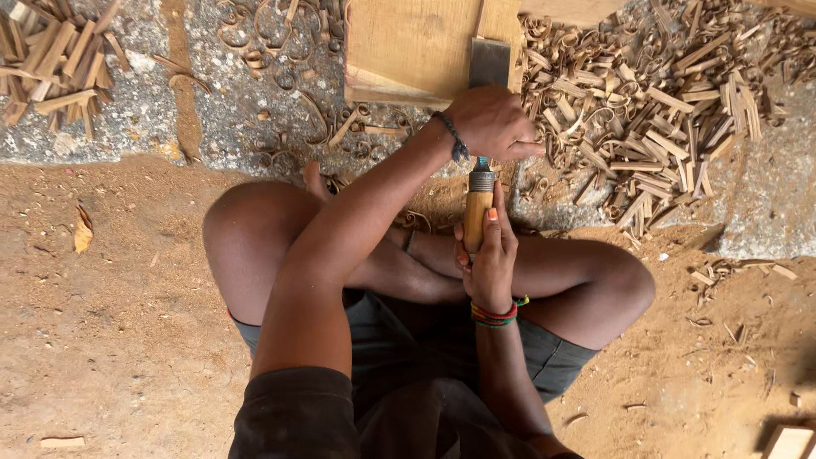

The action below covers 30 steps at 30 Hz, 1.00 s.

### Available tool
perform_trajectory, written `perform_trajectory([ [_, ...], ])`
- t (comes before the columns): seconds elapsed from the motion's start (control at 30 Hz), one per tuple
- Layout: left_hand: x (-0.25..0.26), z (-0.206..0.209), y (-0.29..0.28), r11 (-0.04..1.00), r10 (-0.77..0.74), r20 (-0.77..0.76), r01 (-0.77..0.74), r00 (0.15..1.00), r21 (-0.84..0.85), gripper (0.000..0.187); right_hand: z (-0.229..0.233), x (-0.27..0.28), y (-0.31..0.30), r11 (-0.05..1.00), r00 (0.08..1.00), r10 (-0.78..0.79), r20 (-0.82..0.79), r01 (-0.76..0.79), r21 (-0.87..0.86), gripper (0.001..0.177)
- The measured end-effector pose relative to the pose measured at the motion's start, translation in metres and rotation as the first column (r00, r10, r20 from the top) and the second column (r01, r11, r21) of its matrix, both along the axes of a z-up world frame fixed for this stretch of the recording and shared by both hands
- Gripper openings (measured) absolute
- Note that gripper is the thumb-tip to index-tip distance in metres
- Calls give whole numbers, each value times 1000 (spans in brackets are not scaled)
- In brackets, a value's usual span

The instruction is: The person sits cross-legged on the ground and uses a chisel to carve a decorative pattern into a rectangular wooden block. They repeatedly strike the chisel with their hand to remove wood shavings and refine the design.

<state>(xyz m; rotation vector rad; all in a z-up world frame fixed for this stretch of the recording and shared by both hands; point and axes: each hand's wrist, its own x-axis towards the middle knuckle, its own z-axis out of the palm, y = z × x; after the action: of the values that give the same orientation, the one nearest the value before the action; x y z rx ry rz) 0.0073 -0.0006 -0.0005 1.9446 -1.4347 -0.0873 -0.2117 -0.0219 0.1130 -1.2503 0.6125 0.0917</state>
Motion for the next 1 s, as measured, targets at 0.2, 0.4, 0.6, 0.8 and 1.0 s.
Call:
perform_trajectory([
  [0.2,12,2,-1,998,-56,-5,57,998,33,61,-7,9,-1,999,998,20,67,-22,31,61],
  [0.4,26,1,-1,995,-65,37,62,997,75,60,-16,18,-1,1000,998,12,66,-12,-4,61],
  [0.6,44,4,-3,995,-41,38,38,998,90,61,-19,37,0,999,997,-16,79,13,48,62],
  [0.8,62,12,-1,985,-104,-31,107,994,134,61,-26,55,6,999,996,-36,80,33,42,61],
  [1.0,80,40,17,971,-97,-98,115,990,209,57,-24,75,9,999,998,-34,50,33,21,60],
])
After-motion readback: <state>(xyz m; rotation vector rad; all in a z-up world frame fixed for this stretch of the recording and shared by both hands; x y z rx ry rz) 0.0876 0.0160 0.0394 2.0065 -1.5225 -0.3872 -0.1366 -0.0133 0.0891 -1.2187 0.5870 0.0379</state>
